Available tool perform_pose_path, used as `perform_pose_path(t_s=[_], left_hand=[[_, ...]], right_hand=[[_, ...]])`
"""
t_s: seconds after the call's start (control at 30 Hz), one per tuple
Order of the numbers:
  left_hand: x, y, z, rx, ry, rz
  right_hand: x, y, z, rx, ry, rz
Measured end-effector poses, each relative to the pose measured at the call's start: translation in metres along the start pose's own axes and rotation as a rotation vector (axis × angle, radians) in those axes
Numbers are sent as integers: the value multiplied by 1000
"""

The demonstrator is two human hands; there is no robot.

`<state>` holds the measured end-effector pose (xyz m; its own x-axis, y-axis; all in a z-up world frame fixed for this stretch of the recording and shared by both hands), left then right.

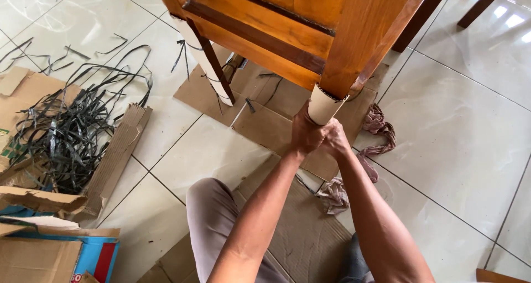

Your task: Wrapping wooden chair legs with protective cardboard and securing them with string

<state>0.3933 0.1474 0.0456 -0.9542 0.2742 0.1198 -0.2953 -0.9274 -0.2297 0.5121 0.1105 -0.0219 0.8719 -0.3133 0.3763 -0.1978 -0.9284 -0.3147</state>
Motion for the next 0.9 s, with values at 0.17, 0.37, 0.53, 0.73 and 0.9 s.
perform_pose_path(t_s=[0.17,0.37,0.53,0.73,0.9], left_hand=[[5,-6,-8,46,73,-39],[60,-26,-9,39,120,-95],[129,-32,-56,68,107,-136],[172,-26,-45,59,182,-209],[156,-15,35,76,24,55]], right_hand=[[-26,-5,102,76,-259,10],[-95,-19,64,-291,-553,164],[-156,-28,25,-341,-188,89],[-156,-43,-60,-436,-108,-59],[-155,-43,-91,-372,49,-9]])
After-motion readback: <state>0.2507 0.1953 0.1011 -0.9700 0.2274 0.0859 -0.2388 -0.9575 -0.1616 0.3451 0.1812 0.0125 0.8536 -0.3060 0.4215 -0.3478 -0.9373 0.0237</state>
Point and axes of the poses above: each hand's wrist, its own y-axis away from the middle knuckle, its own x-axis out of the back of the hand, z = x × y, the point moved 2 cm from there along -y, towards the middle knuckle, and after that the axes turned 3 degrees about -x, right-handed, at the moved point
